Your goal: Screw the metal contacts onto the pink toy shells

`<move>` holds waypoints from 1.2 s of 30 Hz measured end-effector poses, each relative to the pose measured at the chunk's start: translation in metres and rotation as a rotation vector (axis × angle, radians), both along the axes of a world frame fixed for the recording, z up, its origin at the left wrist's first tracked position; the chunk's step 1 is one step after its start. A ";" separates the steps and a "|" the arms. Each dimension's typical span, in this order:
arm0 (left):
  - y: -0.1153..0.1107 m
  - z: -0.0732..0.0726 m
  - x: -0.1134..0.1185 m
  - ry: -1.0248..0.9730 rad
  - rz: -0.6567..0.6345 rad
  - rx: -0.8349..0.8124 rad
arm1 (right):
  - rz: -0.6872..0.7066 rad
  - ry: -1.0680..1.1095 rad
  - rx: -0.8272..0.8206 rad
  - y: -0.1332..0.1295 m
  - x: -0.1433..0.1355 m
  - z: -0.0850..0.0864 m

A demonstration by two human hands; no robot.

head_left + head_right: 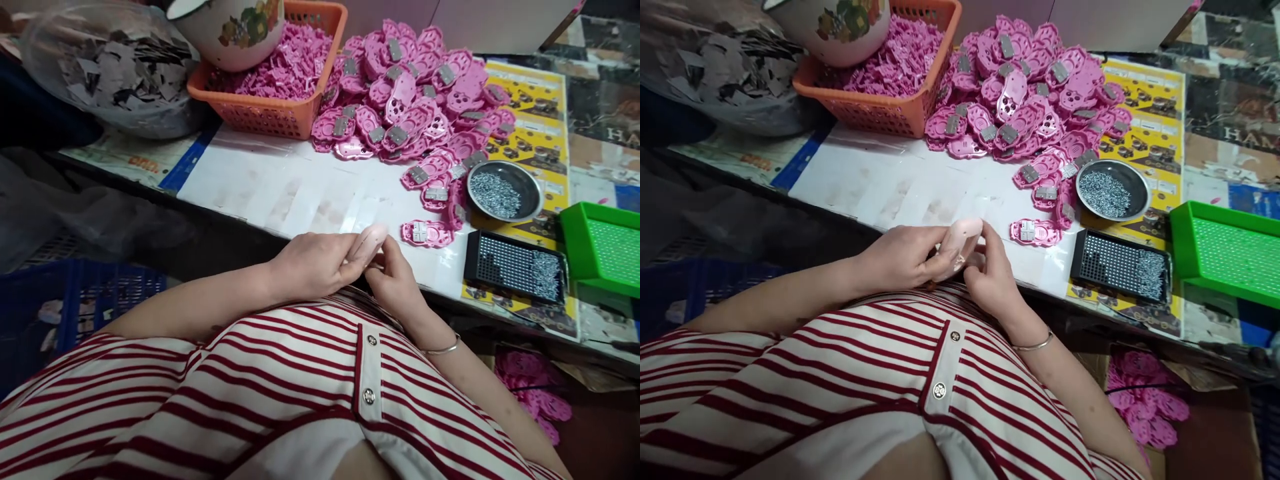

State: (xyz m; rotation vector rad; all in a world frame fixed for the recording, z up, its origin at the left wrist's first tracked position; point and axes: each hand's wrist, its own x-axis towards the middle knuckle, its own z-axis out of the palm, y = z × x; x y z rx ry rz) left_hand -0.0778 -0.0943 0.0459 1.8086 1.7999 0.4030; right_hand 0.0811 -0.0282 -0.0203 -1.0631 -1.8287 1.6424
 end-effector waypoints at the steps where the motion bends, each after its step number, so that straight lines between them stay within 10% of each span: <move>1: 0.003 0.003 -0.003 0.012 0.016 0.001 | 0.036 0.061 -0.017 0.003 0.002 0.002; 9: 0.022 0.022 -0.019 0.488 -0.083 0.058 | 0.074 0.201 0.181 0.027 -0.006 0.015; 16: 0.036 0.028 -0.021 0.531 -0.254 0.135 | -0.032 0.288 -0.108 0.022 -0.014 0.015; 25: 0.039 -0.035 -0.039 -0.841 0.102 -0.061 | 0.030 0.394 -0.158 0.045 -0.016 0.009; 36: 0.029 -0.037 -0.004 -1.257 0.404 -0.119 | 0.157 0.314 -0.115 0.057 -0.025 0.017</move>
